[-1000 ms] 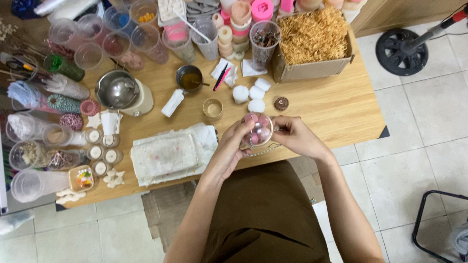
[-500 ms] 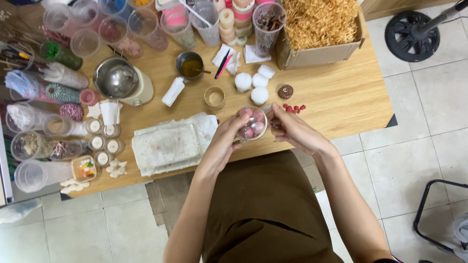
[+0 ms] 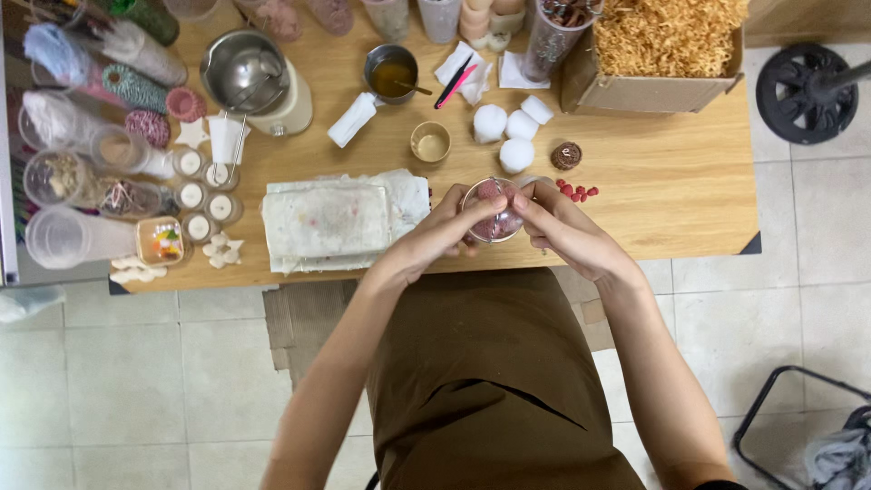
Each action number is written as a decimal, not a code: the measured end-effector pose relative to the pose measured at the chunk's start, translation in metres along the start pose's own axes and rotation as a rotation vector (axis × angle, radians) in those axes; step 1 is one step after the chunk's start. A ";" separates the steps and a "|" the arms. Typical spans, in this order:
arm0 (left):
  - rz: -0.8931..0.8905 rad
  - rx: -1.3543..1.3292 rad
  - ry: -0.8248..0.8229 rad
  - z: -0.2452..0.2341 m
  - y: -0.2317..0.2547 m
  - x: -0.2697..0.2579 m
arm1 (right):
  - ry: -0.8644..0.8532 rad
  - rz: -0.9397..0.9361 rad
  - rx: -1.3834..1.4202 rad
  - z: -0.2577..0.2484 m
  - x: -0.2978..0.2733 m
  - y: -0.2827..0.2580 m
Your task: The person assembles small decorative items by placing pink spheres into a clear plastic ornament, then adds coffee beans and small red berries to another ornament before attaching a silver chain.
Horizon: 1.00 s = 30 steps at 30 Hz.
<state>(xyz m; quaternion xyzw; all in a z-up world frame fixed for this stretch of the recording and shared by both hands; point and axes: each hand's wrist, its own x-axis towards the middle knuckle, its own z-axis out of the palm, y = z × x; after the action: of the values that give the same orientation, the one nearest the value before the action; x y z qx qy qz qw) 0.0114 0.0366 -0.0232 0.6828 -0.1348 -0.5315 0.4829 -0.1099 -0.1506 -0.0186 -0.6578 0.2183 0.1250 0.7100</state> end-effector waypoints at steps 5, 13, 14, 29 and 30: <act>0.205 0.075 -0.021 -0.025 -0.016 0.009 | -0.067 0.003 0.003 0.002 0.017 -0.005; 0.299 0.180 0.127 -0.087 -0.028 -0.022 | -0.167 0.055 -0.170 0.052 0.053 -0.035; 0.290 0.186 0.141 -0.095 -0.032 -0.027 | -0.183 0.079 -0.190 0.062 0.058 -0.039; 0.279 0.073 0.084 -0.160 -0.093 -0.051 | -0.288 -0.111 -0.619 0.118 0.114 -0.012; 0.287 0.083 0.126 -0.160 -0.098 -0.047 | -0.288 -0.166 -0.626 0.117 0.114 -0.008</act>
<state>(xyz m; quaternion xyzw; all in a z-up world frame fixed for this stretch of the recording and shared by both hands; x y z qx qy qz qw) 0.0971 0.2007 -0.0786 0.7077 -0.2222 -0.4073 0.5328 0.0105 -0.0484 -0.0610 -0.8346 0.0129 0.2193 0.5053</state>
